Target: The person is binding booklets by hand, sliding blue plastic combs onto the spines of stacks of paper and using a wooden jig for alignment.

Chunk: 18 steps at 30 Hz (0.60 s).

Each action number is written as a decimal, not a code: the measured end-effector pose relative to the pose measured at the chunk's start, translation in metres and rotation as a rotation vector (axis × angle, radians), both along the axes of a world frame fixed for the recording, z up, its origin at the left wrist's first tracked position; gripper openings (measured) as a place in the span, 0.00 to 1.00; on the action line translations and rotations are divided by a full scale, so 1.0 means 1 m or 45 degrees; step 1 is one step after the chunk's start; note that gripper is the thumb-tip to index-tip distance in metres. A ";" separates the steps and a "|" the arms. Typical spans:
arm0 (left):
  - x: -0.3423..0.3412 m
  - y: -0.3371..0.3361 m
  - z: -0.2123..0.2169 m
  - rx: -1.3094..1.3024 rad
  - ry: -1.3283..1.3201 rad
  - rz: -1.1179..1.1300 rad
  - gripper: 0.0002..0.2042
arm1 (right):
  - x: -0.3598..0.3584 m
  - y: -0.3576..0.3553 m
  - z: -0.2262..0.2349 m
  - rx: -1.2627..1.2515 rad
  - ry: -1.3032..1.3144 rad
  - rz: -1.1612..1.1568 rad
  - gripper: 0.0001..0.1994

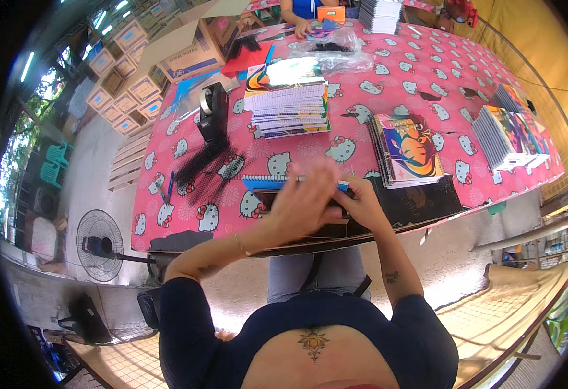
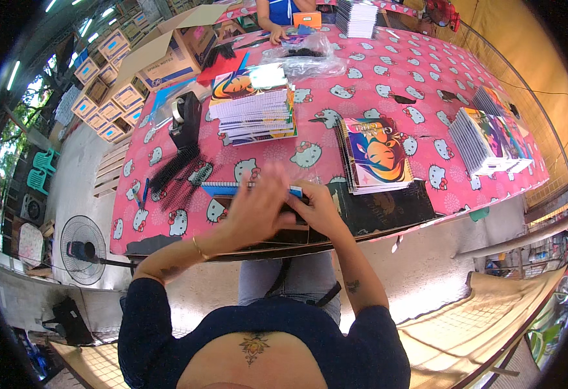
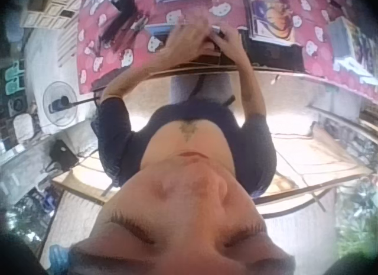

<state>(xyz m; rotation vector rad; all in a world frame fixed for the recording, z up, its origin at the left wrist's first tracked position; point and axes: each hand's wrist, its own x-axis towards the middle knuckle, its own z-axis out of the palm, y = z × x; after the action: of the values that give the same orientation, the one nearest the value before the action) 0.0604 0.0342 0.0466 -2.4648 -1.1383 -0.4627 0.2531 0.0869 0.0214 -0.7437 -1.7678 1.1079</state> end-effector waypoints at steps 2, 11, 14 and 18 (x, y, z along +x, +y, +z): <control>0.000 0.019 0.024 0.011 0.016 0.150 0.40 | -0.001 0.002 -0.002 -0.048 -0.070 0.010 0.12; 0.001 0.017 0.036 -0.128 -0.526 -0.026 0.12 | 0.015 -0.003 0.022 0.072 0.026 0.008 0.11; 0.000 0.018 0.032 -0.173 -0.542 -0.057 0.10 | 0.033 0.011 0.028 -0.188 0.023 0.071 0.12; 0.002 0.020 0.029 -0.150 -0.601 -0.067 0.10 | 0.032 0.024 0.048 -0.018 -0.121 0.207 0.08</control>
<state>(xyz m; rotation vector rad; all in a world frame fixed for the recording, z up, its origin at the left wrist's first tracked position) 0.0623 0.0543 0.0755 -2.5646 -1.3054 -1.0643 0.2852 0.1107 0.0693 -0.6796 -1.9301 1.2109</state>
